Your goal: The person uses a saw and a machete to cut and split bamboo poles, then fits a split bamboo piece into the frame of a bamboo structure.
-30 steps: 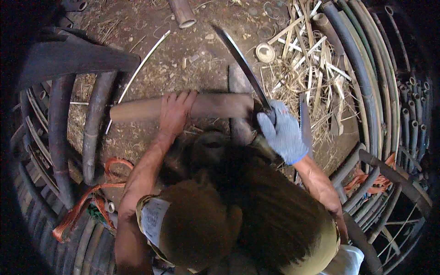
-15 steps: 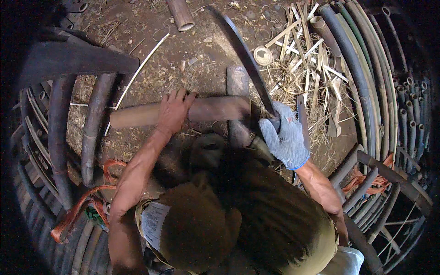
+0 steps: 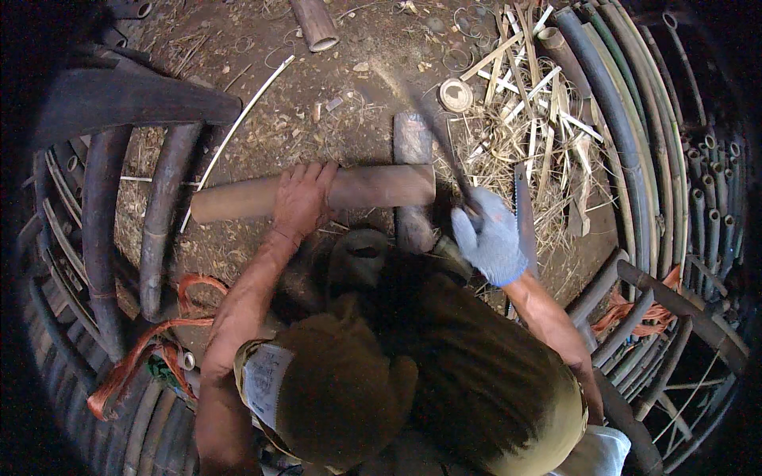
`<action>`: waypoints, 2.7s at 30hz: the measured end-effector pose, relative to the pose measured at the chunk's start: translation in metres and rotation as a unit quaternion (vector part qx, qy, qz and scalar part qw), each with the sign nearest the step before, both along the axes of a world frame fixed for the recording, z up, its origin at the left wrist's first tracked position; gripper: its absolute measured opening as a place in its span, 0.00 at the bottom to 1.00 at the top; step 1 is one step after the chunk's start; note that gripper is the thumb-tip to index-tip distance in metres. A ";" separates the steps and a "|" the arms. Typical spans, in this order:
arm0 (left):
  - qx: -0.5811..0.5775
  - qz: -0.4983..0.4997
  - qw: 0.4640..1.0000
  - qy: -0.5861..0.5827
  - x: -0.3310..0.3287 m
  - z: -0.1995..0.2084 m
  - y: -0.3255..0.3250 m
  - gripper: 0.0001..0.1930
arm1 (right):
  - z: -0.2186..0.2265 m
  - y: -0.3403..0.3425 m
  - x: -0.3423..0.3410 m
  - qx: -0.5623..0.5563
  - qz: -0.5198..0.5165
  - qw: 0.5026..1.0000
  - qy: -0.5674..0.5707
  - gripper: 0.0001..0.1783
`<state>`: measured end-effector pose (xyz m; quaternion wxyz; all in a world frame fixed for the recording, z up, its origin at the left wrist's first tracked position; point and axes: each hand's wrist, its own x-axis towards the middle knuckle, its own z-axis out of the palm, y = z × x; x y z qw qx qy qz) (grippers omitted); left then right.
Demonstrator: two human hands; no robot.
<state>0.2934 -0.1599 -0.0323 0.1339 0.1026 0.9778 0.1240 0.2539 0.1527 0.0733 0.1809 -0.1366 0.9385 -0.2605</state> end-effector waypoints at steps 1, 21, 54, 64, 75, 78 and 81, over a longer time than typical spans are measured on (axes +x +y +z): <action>-0.004 0.000 1.000 0.011 0.000 0.003 0.002 0.43 | -0.015 0.009 -0.001 0.063 0.000 0.996 -0.065 0.19; -0.069 0.039 0.988 0.134 0.030 -0.017 0.010 0.29 | 0.015 -0.013 0.000 -0.129 -0.001 0.982 0.135 0.19; 0.069 -0.034 0.996 -0.046 -0.030 0.001 -0.013 0.43 | -0.019 0.012 0.004 0.087 -0.015 0.993 -0.084 0.17; 0.054 -0.044 0.996 -0.063 -0.028 -0.001 -0.012 0.39 | -0.024 0.011 0.006 0.136 -0.038 0.986 -0.084 0.17; 0.048 -0.035 0.991 -0.122 -0.032 0.020 -0.008 0.42 | -0.028 0.017 0.008 0.175 0.012 0.983 -0.047 0.21; 0.042 -0.035 0.995 -0.084 -0.045 -0.003 -0.022 0.44 | -0.026 0.014 -0.011 0.086 -0.004 0.995 -0.041 0.19; 0.053 -0.022 0.994 -0.088 -0.030 0.009 -0.012 0.44 | 0.017 -0.007 0.001 -0.033 -0.009 0.999 0.037 0.18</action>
